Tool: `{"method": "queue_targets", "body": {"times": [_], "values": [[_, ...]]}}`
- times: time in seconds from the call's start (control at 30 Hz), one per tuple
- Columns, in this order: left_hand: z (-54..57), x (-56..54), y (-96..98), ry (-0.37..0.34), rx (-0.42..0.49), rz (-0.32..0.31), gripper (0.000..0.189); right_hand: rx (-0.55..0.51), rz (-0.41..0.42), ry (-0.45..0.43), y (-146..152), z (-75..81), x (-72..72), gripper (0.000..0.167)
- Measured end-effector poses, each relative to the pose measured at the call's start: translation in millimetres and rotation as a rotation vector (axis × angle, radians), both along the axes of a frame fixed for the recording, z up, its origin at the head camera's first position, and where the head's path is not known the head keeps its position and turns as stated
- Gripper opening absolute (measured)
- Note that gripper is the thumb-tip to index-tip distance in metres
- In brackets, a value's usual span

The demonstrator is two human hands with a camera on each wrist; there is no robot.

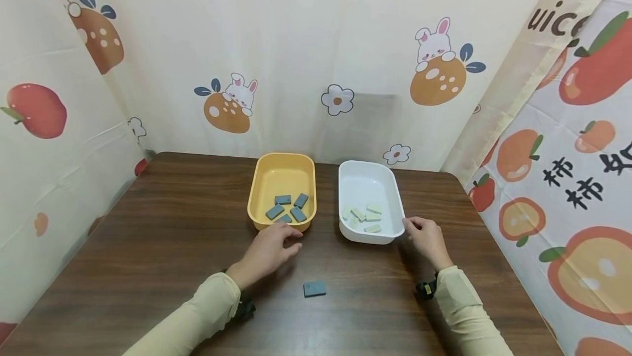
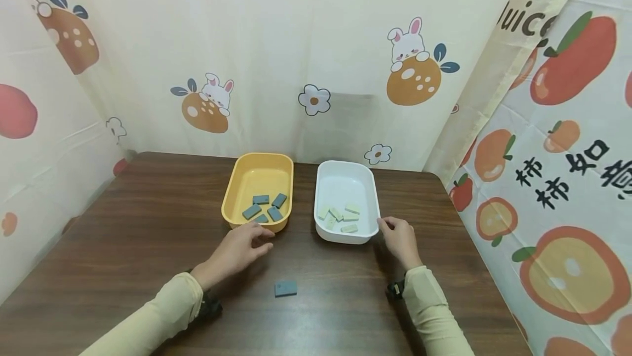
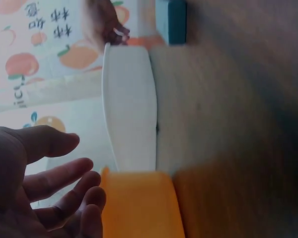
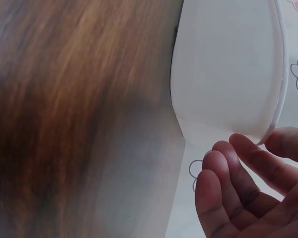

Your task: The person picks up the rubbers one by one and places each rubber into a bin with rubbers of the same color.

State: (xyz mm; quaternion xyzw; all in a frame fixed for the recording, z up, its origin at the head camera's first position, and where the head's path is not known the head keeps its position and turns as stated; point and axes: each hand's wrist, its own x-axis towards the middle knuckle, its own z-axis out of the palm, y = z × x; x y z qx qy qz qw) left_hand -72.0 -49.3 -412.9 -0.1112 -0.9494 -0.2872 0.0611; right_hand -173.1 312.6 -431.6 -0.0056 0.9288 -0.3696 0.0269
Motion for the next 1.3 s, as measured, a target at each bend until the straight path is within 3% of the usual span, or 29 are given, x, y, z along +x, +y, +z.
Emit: {"method": "queue_targets", "body": {"times": [0.37,0.73,1.1,1.3], "values": [[-9.4,7.7,14.1,-0.121,-0.090,-0.222,0.025,0.002,-0.003,-0.002,0,0.1,0.0,0.041],[-16.2,10.6,28.6,-0.236,-0.204,-0.384,0.032,-0.004,-0.007,-0.011,0,0.5,0.5,0.041],[-20.9,12.6,32.4,-0.269,-0.229,-0.429,0.033,-0.006,-0.004,-0.017,-2,0.8,1.0,0.043],[-24.1,13.9,34.3,-0.250,-0.225,-0.446,0.031,-0.012,-0.006,-0.019,-1,-0.6,0.1,0.042]]}}
